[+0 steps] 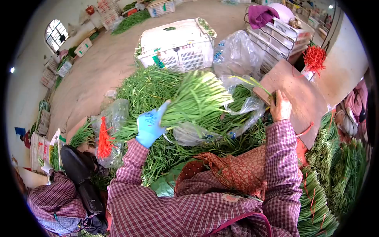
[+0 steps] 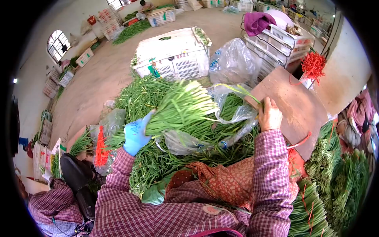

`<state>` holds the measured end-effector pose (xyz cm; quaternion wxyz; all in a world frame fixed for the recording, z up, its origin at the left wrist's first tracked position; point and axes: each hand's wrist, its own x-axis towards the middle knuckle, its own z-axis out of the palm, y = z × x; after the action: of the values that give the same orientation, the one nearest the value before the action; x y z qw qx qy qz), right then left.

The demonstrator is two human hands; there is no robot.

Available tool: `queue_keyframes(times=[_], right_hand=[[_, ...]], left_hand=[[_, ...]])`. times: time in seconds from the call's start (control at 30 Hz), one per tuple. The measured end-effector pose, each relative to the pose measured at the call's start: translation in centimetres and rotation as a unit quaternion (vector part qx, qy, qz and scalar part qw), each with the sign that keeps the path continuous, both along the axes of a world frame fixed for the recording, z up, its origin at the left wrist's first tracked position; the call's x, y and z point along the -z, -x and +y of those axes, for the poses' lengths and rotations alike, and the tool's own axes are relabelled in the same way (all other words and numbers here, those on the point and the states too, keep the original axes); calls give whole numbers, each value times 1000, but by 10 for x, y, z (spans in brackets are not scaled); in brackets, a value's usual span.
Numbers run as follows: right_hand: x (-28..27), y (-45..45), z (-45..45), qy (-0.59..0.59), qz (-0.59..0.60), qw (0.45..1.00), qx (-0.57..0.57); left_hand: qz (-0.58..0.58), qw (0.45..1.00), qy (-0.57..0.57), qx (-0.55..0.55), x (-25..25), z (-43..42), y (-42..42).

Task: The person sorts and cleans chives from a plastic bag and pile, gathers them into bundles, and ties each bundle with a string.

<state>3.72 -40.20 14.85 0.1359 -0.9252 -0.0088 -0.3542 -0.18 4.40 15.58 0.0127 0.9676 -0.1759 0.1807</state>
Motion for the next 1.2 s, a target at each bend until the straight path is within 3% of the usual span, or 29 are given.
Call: queue_keyframes(times=[0.03,0.07,0.13,0.17,0.23,0.3,0.5,0.67,0.83,1.0,1.03,1.1,1.2], right_hand=[[4,5,-10,13,112,993,45],[12,11,-14,12,115,992,49],[7,28,-2,130,319,937,53],[-3,32,13,100,362,924,66],[-12,36,39,43,181,980,-69],[-32,34,77,-6,86,984,-155],[-30,19,133,9,92,985,-148],[-19,19,131,-72,183,939,-281],[-5,21,128,-66,149,921,-354],[-1,28,126,-155,127,913,-355],[6,24,123,-216,166,899,-343],[5,24,114,-318,203,869,-319],[-3,24,76,-349,222,872,-262]], left_hand=[[2,1000,0,4,0,2,1],[12,1000,-8,-18,-1,3,1],[25,999,-16,-36,0,1,1],[19,999,-26,-40,1,0,1],[19,998,-39,-42,2,-6,0],[20,998,-55,-33,1,-12,-1],[19,997,-78,-5,-4,-25,4],[27,996,-87,14,1,-28,9],[33,994,-104,31,16,-28,14],[-8,993,-108,51,26,-26,18],[-10,993,-108,47,27,-24,18],[31,997,-54,41,28,-21,16],[105,992,-67,-19,21,-9,15]])
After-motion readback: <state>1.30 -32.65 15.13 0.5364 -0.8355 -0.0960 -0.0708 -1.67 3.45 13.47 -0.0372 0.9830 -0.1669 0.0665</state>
